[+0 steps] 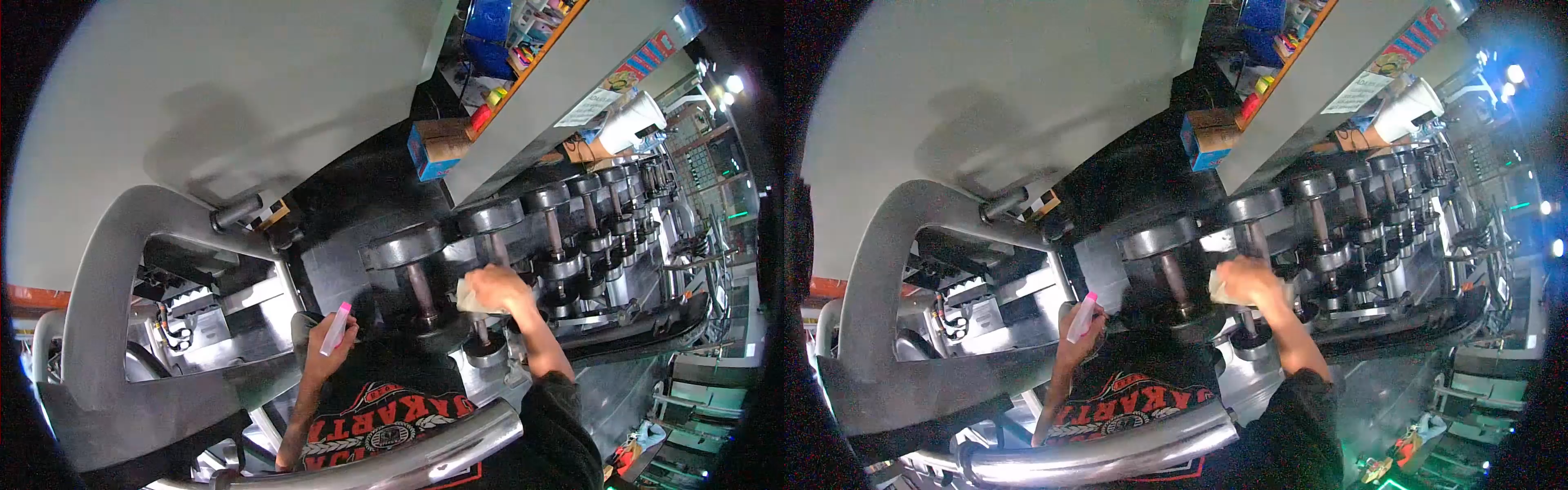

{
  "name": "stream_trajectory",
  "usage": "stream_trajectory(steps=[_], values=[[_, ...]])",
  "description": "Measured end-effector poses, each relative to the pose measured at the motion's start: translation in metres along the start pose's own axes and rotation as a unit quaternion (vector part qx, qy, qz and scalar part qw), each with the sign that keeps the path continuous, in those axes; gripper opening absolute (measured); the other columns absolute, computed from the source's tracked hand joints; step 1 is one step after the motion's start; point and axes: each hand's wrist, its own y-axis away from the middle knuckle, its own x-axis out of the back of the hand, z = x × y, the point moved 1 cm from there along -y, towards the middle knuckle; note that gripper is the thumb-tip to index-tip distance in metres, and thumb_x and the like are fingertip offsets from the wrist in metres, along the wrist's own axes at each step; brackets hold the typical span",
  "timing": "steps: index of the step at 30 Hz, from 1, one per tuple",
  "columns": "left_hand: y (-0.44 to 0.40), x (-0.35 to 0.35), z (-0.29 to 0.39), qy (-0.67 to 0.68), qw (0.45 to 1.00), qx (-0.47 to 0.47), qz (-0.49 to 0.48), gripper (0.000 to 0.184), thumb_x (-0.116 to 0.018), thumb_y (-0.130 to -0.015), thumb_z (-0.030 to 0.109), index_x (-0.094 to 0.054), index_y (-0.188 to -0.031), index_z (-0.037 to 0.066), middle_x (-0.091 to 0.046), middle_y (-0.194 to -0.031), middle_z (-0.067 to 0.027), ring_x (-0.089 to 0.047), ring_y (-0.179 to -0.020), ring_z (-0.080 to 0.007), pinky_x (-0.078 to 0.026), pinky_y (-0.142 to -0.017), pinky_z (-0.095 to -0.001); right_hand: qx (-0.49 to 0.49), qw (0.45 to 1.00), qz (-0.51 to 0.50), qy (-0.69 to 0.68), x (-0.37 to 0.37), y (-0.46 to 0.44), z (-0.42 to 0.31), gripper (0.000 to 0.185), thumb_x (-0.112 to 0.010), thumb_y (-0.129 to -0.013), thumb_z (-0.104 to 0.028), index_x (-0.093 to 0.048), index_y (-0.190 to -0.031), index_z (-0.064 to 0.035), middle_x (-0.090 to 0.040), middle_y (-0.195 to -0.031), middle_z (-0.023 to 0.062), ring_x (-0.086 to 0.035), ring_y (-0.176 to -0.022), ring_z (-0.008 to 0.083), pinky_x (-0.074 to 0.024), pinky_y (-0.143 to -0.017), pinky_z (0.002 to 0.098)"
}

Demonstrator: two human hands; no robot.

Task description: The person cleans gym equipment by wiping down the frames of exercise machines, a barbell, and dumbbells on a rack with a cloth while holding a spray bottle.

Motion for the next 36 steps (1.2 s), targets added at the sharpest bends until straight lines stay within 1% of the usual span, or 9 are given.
stream_trajectory(steps=[2, 7, 15, 21, 23, 27, 30, 32, 36], values=[[-0.005, -0.003, -0.007, -0.004, 1.0, -0.02, 0.002, 0.015, -0.066, -0.085, 0.007, -0.06, -0.097, 0.001, -0.061, -0.073, -0.0032, -0.058, -0.059, -0.0086, -0.047, -0.054, -0.0241, -0.008, 0.994, 0.1, -0.033, -0.03, -0.031, 0.029, 0.023, -0.051, -0.086, -0.017, -0.06, -0.107, -0.0115, -0.067, -0.097, 0.0182, -0.064, -0.092, 0.0386, -0.0508, -0.079, 0.05], [-0.009, -0.007, 0.0, 0.037, 0.999, 0.003, -0.009, 0.014, -0.066, -0.085, 0.007, -0.061, -0.097, 0.002, -0.061, -0.073, -0.0035, -0.059, -0.06, -0.0088, -0.047, -0.055, -0.025, 0.038, 0.998, 0.047, -0.006, -0.106, -0.065, 0.008, 0.023, -0.052, -0.082, -0.011, -0.063, -0.102, -0.0105, -0.066, -0.096, 0.0211, -0.064, -0.091, 0.04, -0.0515, -0.079, 0.0483], [-0.002, 0.001, 0.0, -0.028, 0.999, -0.022, 0.012, 0.015, -0.066, -0.086, 0.009, -0.061, -0.098, 0.003, -0.061, -0.074, -0.0023, -0.059, -0.062, -0.0081, -0.047, -0.056, -0.0247, 0.067, 0.99, -0.06, 0.104, -0.036, -0.007, -0.072, 0.023, -0.054, -0.078, -0.009, -0.069, -0.094, -0.0053, -0.068, -0.095, 0.0207, -0.067, -0.09, 0.0351, -0.054, -0.079, 0.0451], [0.0, 0.003, -0.011, 0.004, 1.0, 0.0, 0.029, 0.015, -0.066, -0.086, 0.009, -0.061, -0.099, 0.002, -0.061, -0.074, -0.0018, -0.058, -0.061, -0.0077, -0.047, -0.054, -0.0235, 0.203, 0.97, 0.117, -0.063, -0.081, -0.035, -0.125, 0.014, -0.054, -0.078, -0.009, -0.066, -0.081, -0.0013, -0.067, -0.077, 0.0188, -0.069, -0.079, 0.033, -0.0557, -0.064, 0.0447], [0.003, 0.003, -0.011, -0.004, 1.0, 0.01, 0.029, 0.015, -0.066, -0.086, 0.009, -0.061, -0.099, 0.002, -0.061, -0.074, -0.0016, -0.057, -0.061, -0.0076, -0.047, -0.054, -0.0232, 0.269, 0.937, 0.216, 0.048, -0.158, -0.093, -0.122, 0.014, -0.052, -0.083, -0.012, -0.065, -0.082, -0.0074, -0.067, -0.079, 0.0125, -0.068, -0.077, 0.0292, -0.0534, -0.06, 0.0431], [0.005, 0.005, -0.009, 0.021, 0.999, -0.009, 0.027, 0.015, -0.066, -0.086, 0.008, -0.061, -0.099, 0.002, -0.062, -0.076, -0.0022, -0.058, -0.06, -0.0073, -0.047, -0.053, -0.0232, 0.167, 0.984, -0.023, 0.061, -0.126, -0.074, -0.125, 0.021, -0.054, -0.082, -0.013, -0.069, -0.095, -0.0094, -0.069, -0.097, 0.0148, -0.067, -0.092, 0.028, -0.0541, -0.07, 0.0451], [0.005, 0.004, -0.014, 0.013, 1.0, 0.008, 0.003, 0.015, -0.066, -0.086, 0.008, -0.061, -0.099, 0.003, -0.062, -0.077, -0.0026, -0.058, -0.06, -0.0074, -0.047, -0.054, -0.0234, 0.238, 0.97, 0.032, -0.025, -0.114, -0.05, -0.097, 0.022, -0.053, -0.081, -0.011, -0.068, -0.097, -0.0085, -0.067, -0.096, 0.0183, -0.066, -0.093, 0.0325, -0.0527, -0.074, 0.0483], [0.006, 0.008, -0.013, -0.001, 1.0, 0.019, -0.014, 0.015, -0.066, -0.086, 0.009, -0.061, -0.098, 0.003, -0.063, -0.077, -0.0027, -0.058, -0.06, -0.0076, -0.047, -0.055, -0.0236, 0.207, 0.972, -0.113, -0.016, -0.071, -0.023, -0.097, 0.024, -0.051, -0.081, -0.009, -0.065, -0.1, -0.0079, -0.066, -0.097, 0.0202, -0.064, -0.093, 0.0364, -0.0514, -0.077, 0.0493], [0.009, 0.006, 0.002, -0.062, 0.996, -0.062, -0.027, 0.015, -0.066, -0.085, 0.009, -0.061, -0.098, 0.003, -0.063, -0.077, -0.0034, -0.058, -0.06, -0.0082, -0.048, -0.055, -0.0244, 0.182, 0.979, -0.03, -0.091, -0.051, -0.01, -0.053, 0.018, -0.048, -0.089, -0.019, -0.059, -0.096, -0.007, -0.064, -0.099, 0.0204, -0.062, -0.092, 0.0388, -0.0497, -0.076, 0.0496]])
